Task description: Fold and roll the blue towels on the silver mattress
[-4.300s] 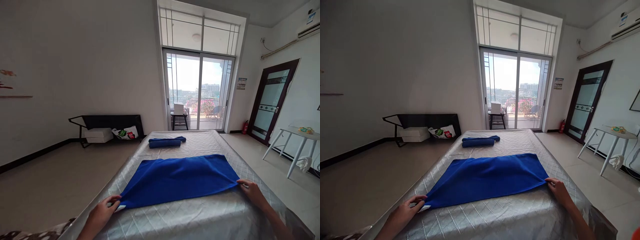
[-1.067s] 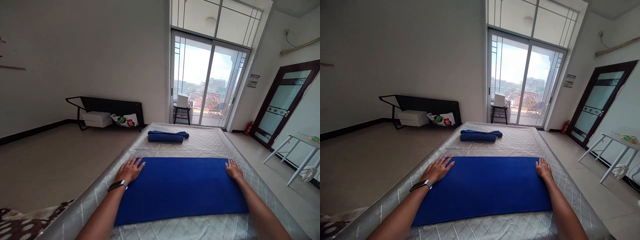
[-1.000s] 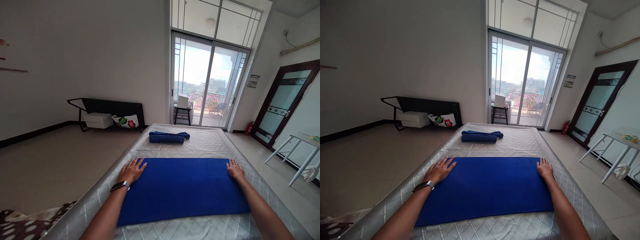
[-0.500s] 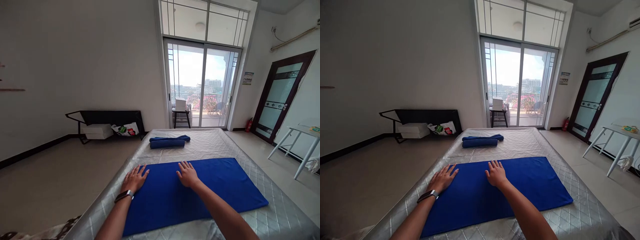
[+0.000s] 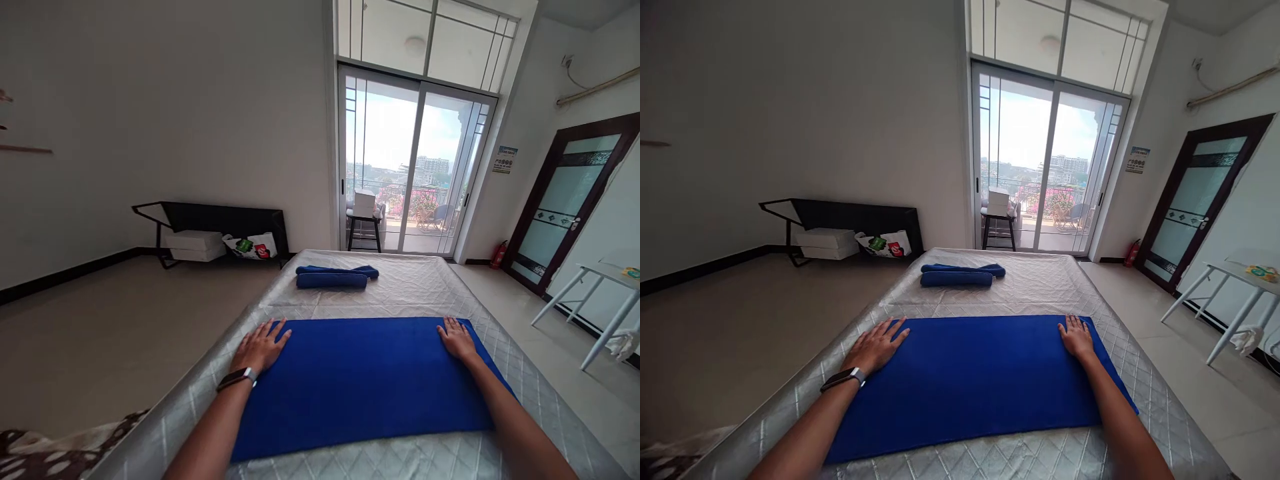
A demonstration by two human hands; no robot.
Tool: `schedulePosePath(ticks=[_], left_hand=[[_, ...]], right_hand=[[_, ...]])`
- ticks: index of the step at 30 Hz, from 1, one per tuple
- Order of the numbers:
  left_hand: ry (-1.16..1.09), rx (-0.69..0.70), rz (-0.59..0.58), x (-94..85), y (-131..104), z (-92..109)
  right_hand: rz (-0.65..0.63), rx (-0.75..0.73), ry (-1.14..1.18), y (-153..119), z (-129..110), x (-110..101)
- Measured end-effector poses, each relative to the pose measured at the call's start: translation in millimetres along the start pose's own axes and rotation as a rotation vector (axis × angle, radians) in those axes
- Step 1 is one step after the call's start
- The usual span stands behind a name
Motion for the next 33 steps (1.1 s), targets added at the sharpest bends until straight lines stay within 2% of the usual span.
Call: schedulePosePath(ticks=[2,5,10,13,15,17,19,22,23,25,27,29,31,33], left_hand=[[-0.005,-0.011,0.003,-0.9,-0.8,0.4],[-0.01,-0.007,0.025,-2.2,-1.4,2.0],[-0.012,-0.027,0.001,-2.6,-1.8,5.9],[0.015,-0.04,0.0,-2.3,-1.4,7.5],[0.031,-0.034,0.015,-1.7,-0.7,7.7],[0.033,-0.029,0.031,-1.0,-0.1,7.1],[0.027,-0.029,0.043,-0.7,0.2,6.3],[0.025,-0.021,0.043,-1.1,0.1,6.2],[0.026,-0.014,0.041,-1.3,0.0,6.4],[0.027,-0.005,0.036,-1.6,-0.5,6.5],[0.035,-0.008,0.026,-1.1,-0.7,5.4],[0.047,-0.007,0.011,0.3,-0.6,4.2],[0.051,-0.002,0.01,1.3,-0.1,3.1],[0.046,-0.001,0.014,1.7,0.3,2.1]], right_hand=[[0.024,0.069,-0.002,11.4,28.4,-1.1],[0.048,0.105,-0.006,16.3,44.9,-1.2],[0.09,0.122,-0.093,8.1,34.5,-17.7],[0.139,0.147,-0.122,3.8,15.2,-35.4],[0.166,0.111,-0.105,-2.3,-12.0,-41.2],[0.187,0.018,-0.082,-15.5,-53.9,-38.3],[0.18,-0.128,-0.045,-37.1,-106.0,-26.0],[0.135,-0.486,0.119,-80.5,-184.5,-1.9],[0.091,-0.547,0.146,-91.8,-202.5,6.5],[0.009,-0.587,0.179,-104.8,-222.9,18.7],[-0.048,-0.562,0.188,-104.0,-223.5,23.8],[-0.069,-0.509,0.18,-92.3,-206.9,22.9],[-0.069,-0.434,0.155,-73.8,-176.0,19.1],[-0.06,-0.329,0.116,-52.0,-134.3,13.7]])
Point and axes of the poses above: each hand's wrist, its own y-axis towards the middle knuckle, its own x-axis out of the palm, z = x × y, the point moved 5 cm from there along y, towards the middle knuckle, and after that the axes turned 12 degrees about x, right-handed, at the moved point
